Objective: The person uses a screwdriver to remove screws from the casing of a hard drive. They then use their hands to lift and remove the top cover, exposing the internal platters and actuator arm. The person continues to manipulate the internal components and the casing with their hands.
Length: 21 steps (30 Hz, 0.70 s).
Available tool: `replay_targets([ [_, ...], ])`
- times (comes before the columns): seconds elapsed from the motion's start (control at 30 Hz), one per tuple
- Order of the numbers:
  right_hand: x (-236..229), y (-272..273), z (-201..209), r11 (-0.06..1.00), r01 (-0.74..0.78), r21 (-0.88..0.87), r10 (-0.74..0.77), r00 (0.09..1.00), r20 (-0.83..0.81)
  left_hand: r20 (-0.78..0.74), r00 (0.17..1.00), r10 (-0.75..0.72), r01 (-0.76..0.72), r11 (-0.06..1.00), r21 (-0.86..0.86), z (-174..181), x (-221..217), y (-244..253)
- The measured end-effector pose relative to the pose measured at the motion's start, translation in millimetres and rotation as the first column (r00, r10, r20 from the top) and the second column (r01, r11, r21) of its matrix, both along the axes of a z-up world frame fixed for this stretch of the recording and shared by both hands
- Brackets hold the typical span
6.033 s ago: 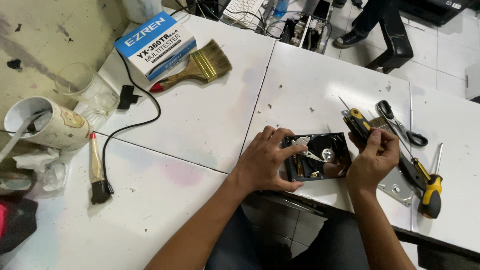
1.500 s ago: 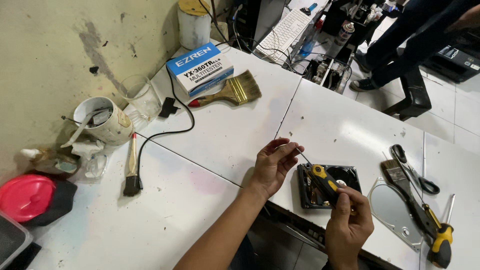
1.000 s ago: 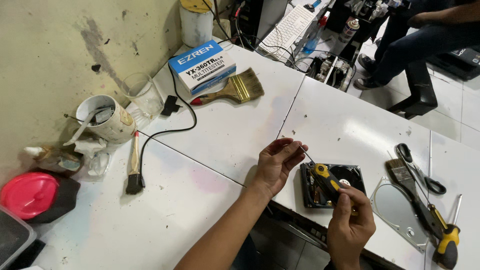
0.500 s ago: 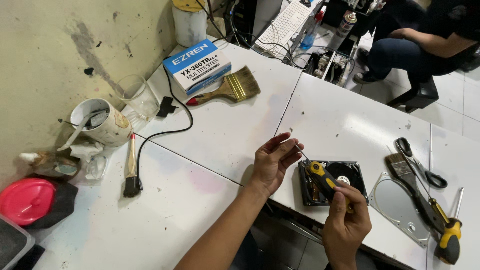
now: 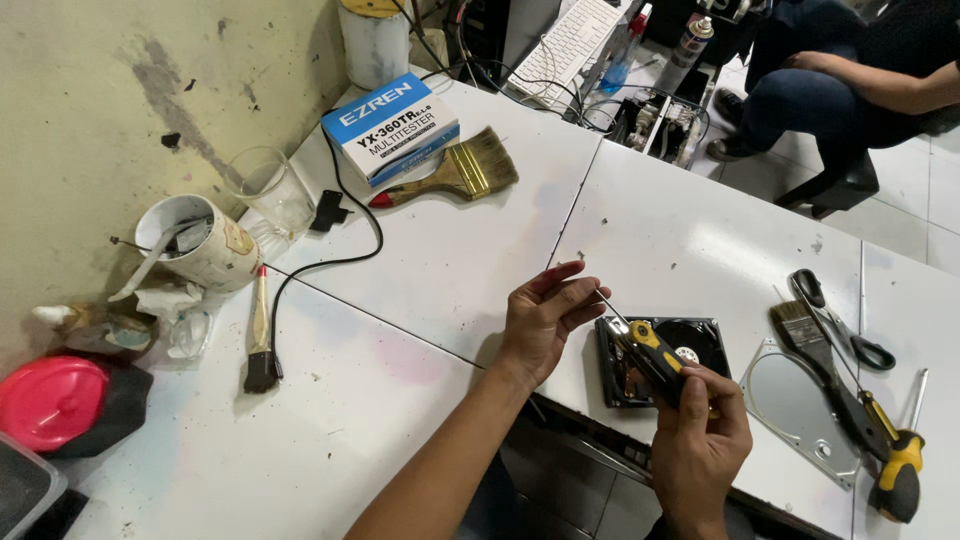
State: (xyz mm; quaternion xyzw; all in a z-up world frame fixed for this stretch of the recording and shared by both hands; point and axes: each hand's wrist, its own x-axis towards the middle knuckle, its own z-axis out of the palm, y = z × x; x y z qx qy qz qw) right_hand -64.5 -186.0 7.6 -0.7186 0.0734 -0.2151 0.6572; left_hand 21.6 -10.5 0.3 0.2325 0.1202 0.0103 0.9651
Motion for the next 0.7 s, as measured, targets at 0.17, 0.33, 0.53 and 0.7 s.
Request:
replay_targets([
  [0.17, 5, 2, 4, 0.941, -0.052, 0.336, 0.065, 0.998, -0.027, -0.022, 1.000, 0.020, -0.018, 0.998, 0.061, 8, -1, -3],
  [0.33, 10, 1, 5, 0.839, -0.027, 0.543, 0.099, 0.990, -0.104, -0.081, 0.985, 0.152, -0.148, 0.988, 0.050, 8, 7, 2],
  [0.53, 18, -13, -1, 0.662, 0.099, 0.743, 0.149, 0.954, -0.260, -0.034, 0.996, 0.082, -0.075, 0.982, 0.176, 22, -1, -7],
  [0.7, 11, -18, -2, 0.573, -0.040, 0.818, 0.289, 0.944, -0.157, -0.093, 0.988, 0.126, -0.111, 0.983, 0.145, 18, 0, -21],
])
